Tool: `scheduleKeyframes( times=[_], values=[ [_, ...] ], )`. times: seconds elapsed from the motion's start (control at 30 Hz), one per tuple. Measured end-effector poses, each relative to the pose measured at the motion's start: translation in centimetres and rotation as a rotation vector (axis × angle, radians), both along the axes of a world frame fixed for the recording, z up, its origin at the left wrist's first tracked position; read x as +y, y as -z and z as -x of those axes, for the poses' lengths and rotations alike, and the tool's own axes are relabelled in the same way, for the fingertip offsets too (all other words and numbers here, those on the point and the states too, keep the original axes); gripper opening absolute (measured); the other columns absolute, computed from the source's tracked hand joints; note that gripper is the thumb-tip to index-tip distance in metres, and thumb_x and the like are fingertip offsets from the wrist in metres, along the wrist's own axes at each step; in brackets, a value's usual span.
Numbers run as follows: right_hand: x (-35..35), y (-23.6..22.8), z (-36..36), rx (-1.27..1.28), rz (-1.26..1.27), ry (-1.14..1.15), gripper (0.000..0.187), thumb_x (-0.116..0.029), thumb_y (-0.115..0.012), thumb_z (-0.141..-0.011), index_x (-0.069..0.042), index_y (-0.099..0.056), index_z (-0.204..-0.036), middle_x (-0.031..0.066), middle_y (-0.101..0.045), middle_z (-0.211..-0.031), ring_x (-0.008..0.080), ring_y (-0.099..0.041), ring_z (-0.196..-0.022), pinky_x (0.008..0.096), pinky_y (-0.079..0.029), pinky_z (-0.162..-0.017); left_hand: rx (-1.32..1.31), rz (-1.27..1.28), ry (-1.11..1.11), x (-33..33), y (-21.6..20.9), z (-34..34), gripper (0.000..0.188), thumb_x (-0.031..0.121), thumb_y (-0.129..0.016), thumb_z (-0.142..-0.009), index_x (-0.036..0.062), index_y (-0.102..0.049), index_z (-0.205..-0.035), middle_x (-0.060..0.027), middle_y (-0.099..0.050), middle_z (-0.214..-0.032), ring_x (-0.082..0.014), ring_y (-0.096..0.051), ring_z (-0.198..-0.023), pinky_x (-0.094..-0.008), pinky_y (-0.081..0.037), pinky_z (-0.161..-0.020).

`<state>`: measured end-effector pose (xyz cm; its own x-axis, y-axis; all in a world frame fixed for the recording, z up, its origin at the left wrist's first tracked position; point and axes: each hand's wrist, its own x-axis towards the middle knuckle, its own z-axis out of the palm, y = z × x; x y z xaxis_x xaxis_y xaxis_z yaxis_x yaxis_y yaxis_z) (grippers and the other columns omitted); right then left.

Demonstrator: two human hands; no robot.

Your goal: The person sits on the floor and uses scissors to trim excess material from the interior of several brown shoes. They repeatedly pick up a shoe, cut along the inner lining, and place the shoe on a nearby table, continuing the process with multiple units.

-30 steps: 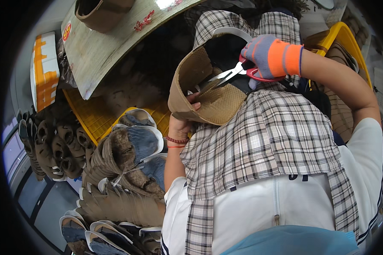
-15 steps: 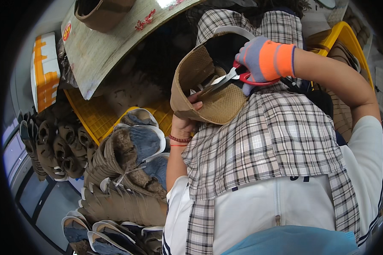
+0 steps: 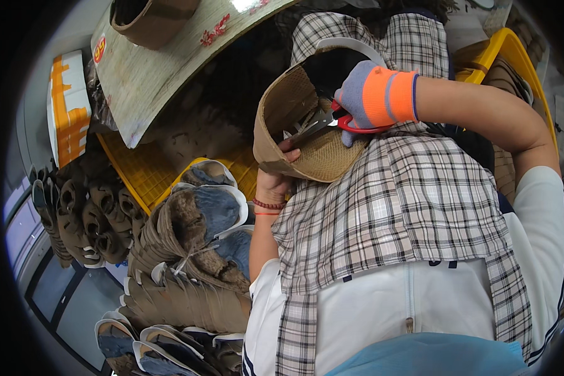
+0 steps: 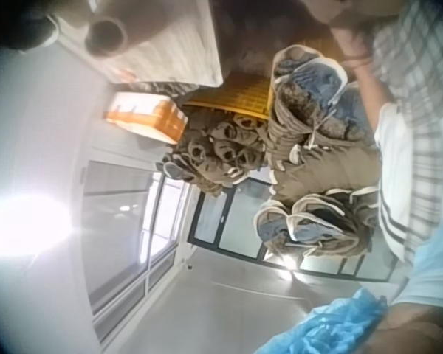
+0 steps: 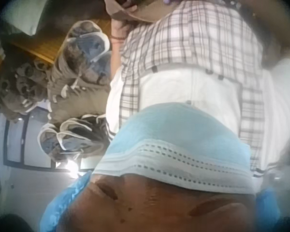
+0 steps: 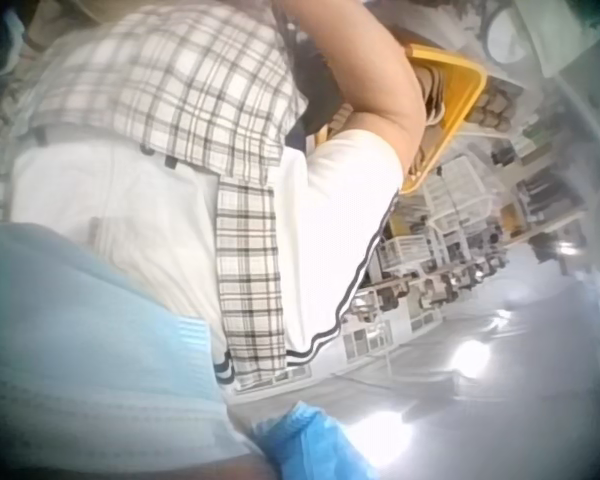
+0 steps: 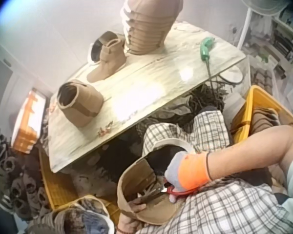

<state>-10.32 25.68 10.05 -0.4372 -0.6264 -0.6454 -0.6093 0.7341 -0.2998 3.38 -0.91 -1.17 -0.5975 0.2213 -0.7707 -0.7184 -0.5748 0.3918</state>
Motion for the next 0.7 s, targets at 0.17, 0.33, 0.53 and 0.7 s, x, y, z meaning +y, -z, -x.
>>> scheduleKeyframes(
  times=[0.17,0.33,0.53,0.7],
  values=[
    [0.6,0.5,0.6,-0.057,-0.034,0.008,0.062,-0.066,-0.062,-0.076,-0.006,-0.072,-0.088,0.0114,-0.068,-0.072,0.0278,-0.067,-0.067,0.0365,-0.054,-0.061,0.115,0.14,0.055,-0.1,-0.8,0.4,0.032,-0.005,-0.069,-0.079,-0.0013,-0.062,-0.11,-0.0079,-0.064,-0.107,-0.0205,-0.063,-0.094,-0.0341,-0.053,-0.082],
    [5.9,5.2,3.7,-1.003,0.11,0.18,0.063,-0.068,-0.056,-0.083,-0.007,-0.07,-0.092,0.0099,-0.065,-0.069,0.0195,-0.064,-0.06,0.0309,-0.051,-0.055,0.641,0.686,0.189,0.0,0.9,2.7,0.026,0.009,-0.067,-0.087,0.0012,-0.06,-0.11,-0.0044,-0.063,-0.109,-0.0153,-0.06,-0.091,-0.0302,-0.048,-0.082],
    [5.4,4.9,2.4,-1.548,0.228,0.507,0.108,-0.086,-0.023,-0.08,0.012,-0.062,-0.103,0.0067,-0.056,-0.063,0.0179,-0.055,-0.055,0.0337,-0.055,-0.064,0.92,0.591,0.006,2.0,3.2,7.9,0.036,0.015,-0.063,-0.094,0.0028,-0.055,-0.127,-0.0052,-0.061,-0.115,-0.0169,-0.058,-0.103,-0.0331,-0.048,-0.091],
    [8.2,6.7,3.6,-1.389,0.359,0.44,0.099,-0.083,-0.03,-0.083,0.007,-0.064,-0.107,0.0071,-0.06,-0.072,0.0178,-0.059,-0.06,0.0339,-0.055,-0.064,0.651,0.11,-0.115,2.8,-0.8,8.9,0.038,0.013,-0.061,-0.095,0.0027,-0.053,-0.13,-0.0059,-0.059,-0.121,-0.0181,-0.057,-0.108,-0.0345,-0.049,-0.092]
  ],
)
